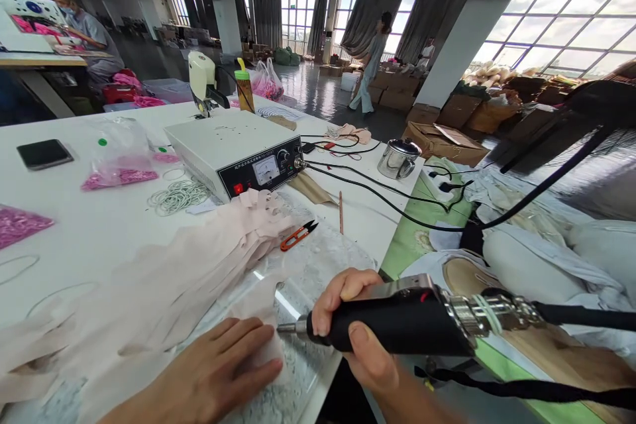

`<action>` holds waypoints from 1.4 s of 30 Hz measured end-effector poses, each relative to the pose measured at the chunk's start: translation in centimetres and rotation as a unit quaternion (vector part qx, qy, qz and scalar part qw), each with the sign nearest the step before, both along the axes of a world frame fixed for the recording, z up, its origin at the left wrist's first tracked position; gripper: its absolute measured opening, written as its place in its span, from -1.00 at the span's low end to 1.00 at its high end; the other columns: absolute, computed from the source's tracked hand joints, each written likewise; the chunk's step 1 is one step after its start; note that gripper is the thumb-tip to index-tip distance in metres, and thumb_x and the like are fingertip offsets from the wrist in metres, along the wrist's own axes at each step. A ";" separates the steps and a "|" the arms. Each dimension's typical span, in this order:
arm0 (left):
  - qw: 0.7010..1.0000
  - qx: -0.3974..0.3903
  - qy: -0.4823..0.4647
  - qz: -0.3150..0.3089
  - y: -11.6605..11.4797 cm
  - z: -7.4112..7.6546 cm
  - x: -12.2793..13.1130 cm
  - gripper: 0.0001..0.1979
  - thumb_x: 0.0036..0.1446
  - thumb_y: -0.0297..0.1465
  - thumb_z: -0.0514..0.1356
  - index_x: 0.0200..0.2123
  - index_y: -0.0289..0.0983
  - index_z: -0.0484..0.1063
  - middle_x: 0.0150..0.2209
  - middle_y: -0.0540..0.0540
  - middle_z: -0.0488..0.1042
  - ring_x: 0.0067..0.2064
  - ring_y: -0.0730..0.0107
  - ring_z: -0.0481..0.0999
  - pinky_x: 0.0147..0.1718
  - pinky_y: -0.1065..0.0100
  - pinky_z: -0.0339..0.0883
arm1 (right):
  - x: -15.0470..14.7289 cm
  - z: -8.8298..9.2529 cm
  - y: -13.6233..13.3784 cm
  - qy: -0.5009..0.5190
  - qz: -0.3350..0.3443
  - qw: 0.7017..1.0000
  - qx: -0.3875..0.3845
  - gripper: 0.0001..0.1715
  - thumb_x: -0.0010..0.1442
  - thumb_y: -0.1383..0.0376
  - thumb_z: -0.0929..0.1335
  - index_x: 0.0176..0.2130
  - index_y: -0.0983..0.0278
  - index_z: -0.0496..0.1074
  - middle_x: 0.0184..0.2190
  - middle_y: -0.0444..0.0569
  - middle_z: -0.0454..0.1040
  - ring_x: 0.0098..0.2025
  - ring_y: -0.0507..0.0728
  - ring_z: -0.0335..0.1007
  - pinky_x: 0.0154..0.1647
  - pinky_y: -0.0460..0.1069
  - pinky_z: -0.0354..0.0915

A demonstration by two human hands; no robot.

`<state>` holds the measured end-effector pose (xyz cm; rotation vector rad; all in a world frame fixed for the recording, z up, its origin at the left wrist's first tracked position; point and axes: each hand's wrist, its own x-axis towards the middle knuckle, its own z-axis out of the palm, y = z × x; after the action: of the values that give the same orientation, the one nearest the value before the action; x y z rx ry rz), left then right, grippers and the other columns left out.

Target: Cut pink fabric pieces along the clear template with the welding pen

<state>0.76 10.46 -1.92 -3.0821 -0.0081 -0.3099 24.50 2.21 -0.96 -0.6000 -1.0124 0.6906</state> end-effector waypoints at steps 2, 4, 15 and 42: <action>1.000 -0.009 -0.004 0.003 -0.1 -0.1 0.1 -0.23 0.08 -0.66 0.08 0.35 -0.10 0.23 0.30 -0.13 0.35 0.25 0.12 0.39 0.19 0.18 0.32 | 0.0 0.0 0.0 0.002 0.004 1.000 -0.012 -0.80 0.28 0.10 0.34 -0.12 0.07 0.31 -0.33 -0.15 0.38 -0.54 0.01 0.36 -0.51 -0.03 0.33; 1.000 -0.012 0.002 0.010 -0.1 0.1 0.2 -0.23 0.05 -0.67 0.09 0.34 -0.10 0.25 0.29 -0.14 0.36 0.24 0.09 0.40 0.18 0.17 0.33 | 0.1 0.1 -0.1 0.002 0.008 1.000 -0.023 -0.80 0.28 0.10 0.35 -0.13 0.09 0.32 -0.33 -0.14 0.39 -0.52 0.02 0.38 -0.49 -0.01 0.35; 1.000 0.002 0.030 -0.005 0.1 0.8 0.4 -0.23 0.07 -0.62 0.09 0.36 -0.11 0.22 0.27 -0.14 0.39 0.26 0.12 0.40 0.15 0.17 0.38 | 0.0 -0.1 0.3 -0.014 0.020 1.000 -0.018 -0.81 0.29 0.12 0.36 -0.15 0.11 0.30 -0.32 -0.12 0.42 -0.52 0.02 0.38 -0.47 -0.02 0.34; 0.989 0.018 -0.084 0.119 -1.9 -0.1 -2.0 -0.64 0.50 -0.36 -0.03 0.22 -0.06 0.42 0.17 -0.08 0.48 0.18 0.30 0.46 0.18 0.36 0.33 | -0.3 0.8 -2.0 0.064 0.063 0.996 -0.026 -0.75 0.24 0.07 0.39 -0.17 0.10 0.33 -0.33 -0.18 0.37 -0.53 -0.02 0.38 -0.47 -0.05 0.33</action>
<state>-1.21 8.56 -2.00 -2.9670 -0.3683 -0.5477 24.17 0.19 -0.20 -0.5333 -0.9213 0.8577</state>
